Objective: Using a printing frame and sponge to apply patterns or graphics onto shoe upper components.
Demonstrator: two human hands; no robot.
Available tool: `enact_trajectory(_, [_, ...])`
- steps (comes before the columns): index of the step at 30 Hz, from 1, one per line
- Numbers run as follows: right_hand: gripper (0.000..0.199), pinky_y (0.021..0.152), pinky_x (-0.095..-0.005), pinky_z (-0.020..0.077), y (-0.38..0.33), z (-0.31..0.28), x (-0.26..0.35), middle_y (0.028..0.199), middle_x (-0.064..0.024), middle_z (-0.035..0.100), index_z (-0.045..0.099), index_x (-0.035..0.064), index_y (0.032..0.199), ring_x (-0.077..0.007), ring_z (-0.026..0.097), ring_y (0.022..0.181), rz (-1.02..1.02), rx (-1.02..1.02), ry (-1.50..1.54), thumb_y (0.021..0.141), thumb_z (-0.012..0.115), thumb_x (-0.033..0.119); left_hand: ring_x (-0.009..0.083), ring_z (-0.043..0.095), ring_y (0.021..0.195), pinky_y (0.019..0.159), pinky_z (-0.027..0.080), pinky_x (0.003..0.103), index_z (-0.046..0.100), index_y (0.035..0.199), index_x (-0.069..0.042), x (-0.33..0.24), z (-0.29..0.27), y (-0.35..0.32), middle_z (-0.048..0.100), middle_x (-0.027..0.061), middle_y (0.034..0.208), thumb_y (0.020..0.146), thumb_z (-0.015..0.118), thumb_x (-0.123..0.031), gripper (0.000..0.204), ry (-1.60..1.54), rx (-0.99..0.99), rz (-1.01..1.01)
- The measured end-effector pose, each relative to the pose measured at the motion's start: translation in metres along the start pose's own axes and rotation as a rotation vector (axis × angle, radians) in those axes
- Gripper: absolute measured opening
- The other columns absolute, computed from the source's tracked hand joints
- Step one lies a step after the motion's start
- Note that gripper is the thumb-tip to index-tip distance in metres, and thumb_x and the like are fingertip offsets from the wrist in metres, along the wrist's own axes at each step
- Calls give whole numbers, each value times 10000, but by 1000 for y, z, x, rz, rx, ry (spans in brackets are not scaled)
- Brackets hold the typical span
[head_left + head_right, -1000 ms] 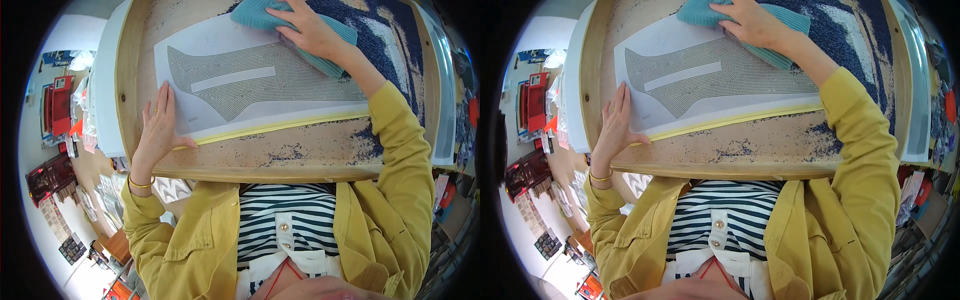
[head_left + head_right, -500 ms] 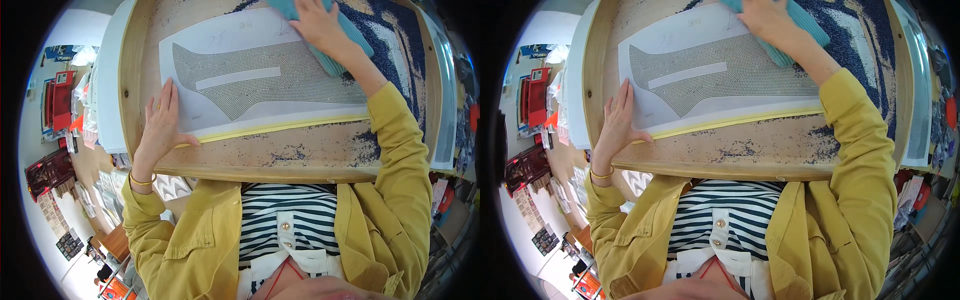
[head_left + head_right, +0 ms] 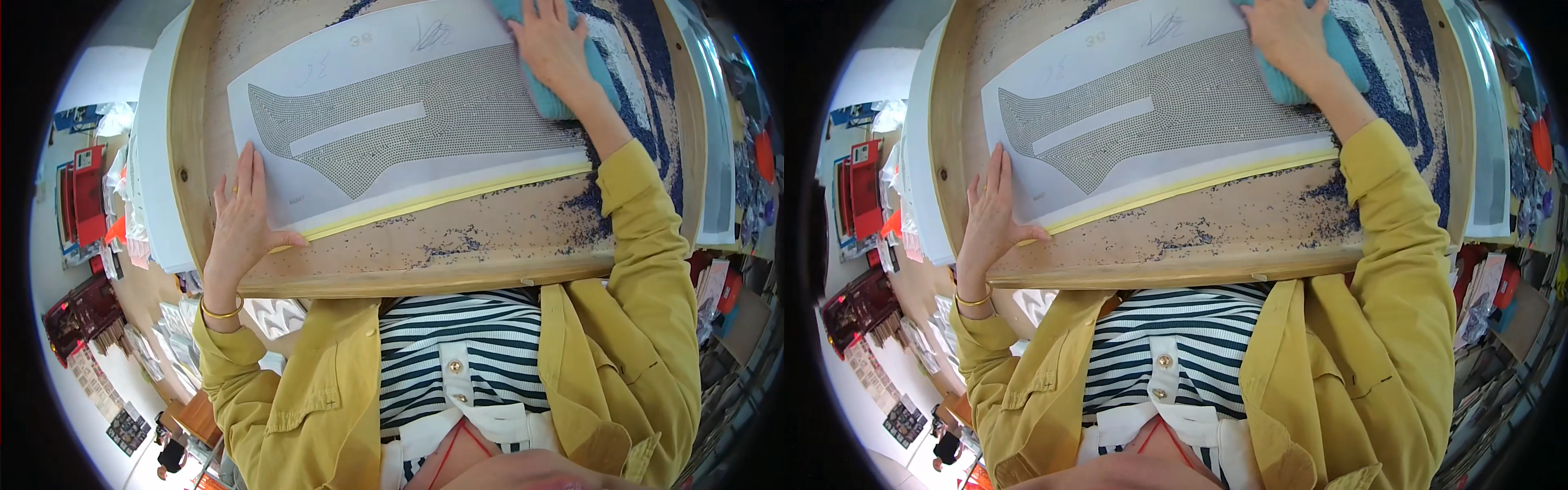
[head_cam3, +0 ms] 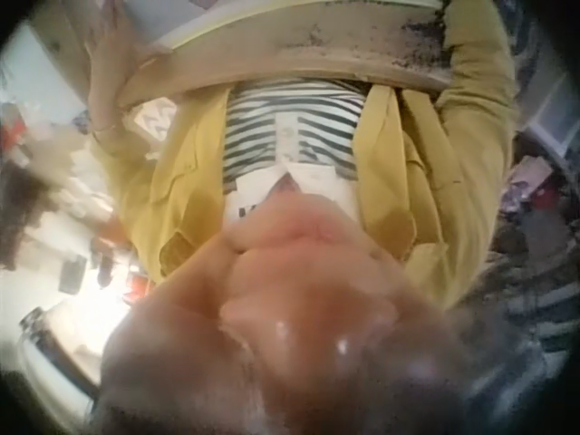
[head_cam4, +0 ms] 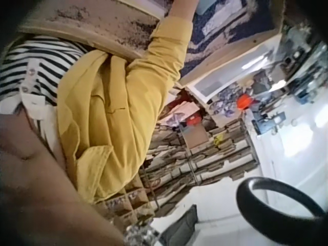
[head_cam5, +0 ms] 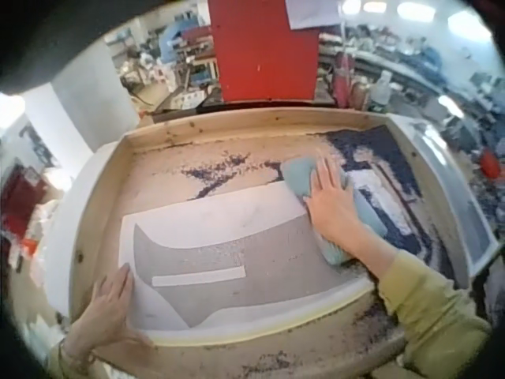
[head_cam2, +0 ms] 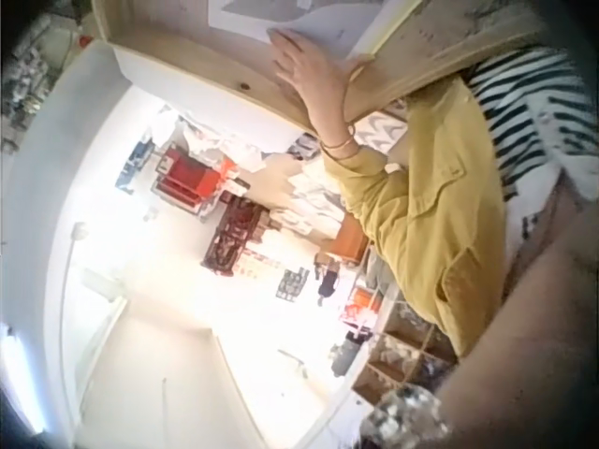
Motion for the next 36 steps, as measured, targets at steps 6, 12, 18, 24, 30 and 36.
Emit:
enact_trajectory(6, [576, 1103, -629, 327, -36, 19, -95, 1633, -258, 145, 428, -120, 1388, -466, 212, 1472, -149, -608, -51, 953, 576, 227, 338, 386, 1432, 1167, 276, 561, 267, 1495, 136, 2, 7, -2, 260, 228, 1619, 425, 829, -638, 1435, 32, 35, -17])
enact_trajectory(12, [562, 1141, -518, 344, -94, 26, -108, 1646, -266, 101, 414, -125, 1408, -468, 243, 1456, -241, -552, 101, 954, 579, 162, 332, 403, 1418, 1175, 258, 563, 273, 1500, 126, 8, 9, 0, 269, 224, 1618, 459, 814, -647, 1405, 14, 26, -5])
enact_trajectory(18, [540, 1139, -478, 343, -146, 18, -16, 1632, -302, 100, 452, -141, 1380, -465, 330, 1391, -219, -342, 616, 927, 627, 93, 336, 419, 1407, 1189, 228, 559, 271, 1508, 117, 10, 13, -5, 273, 223, 1618, 470, 805, -655, 1400, -48, -29, 3])
enact_trajectory(24, [619, 1051, -606, 377, -160, 30, 71, 1593, -317, 158, 385, -129, 1420, -469, 337, 1358, -274, -477, 250, 960, 587, 233, 350, 423, 1402, 1197, 210, 559, 251, 1516, 116, 11, 15, -7, 269, 227, 1619, 471, 801, -662, 1414, -64, -66, 27])
enact_trajectory(30, [620, 1051, -602, 387, -168, 40, 33, 1648, -187, 132, 428, -30, 1445, -386, 268, 1457, -108, -610, -182, 982, 579, 354, 360, 417, 1407, 1196, 204, 566, 240, 1519, 115, 12, 14, -7, 266, 234, 1618, 470, 790, -681, 1427, -79, -71, 35])
enact_trajectory(36, [574, 1093, -548, 391, -161, 36, -61, 1676, -112, 143, 481, 20, 1442, -316, 274, 1490, -71, -580, -379, 1000, 577, 374, 358, 400, 1419, 1192, 209, 576, 229, 1524, 113, 14, 9, -10, 264, 239, 1617, 462, 790, -683, 1441, -74, -104, 17])
Point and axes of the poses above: each hand's wrist, its own y-axis towards the middle knuckle, its own z-axis out of the palm, x = y × z, the point moved 9 cm from there along y, towards the middle knuckle
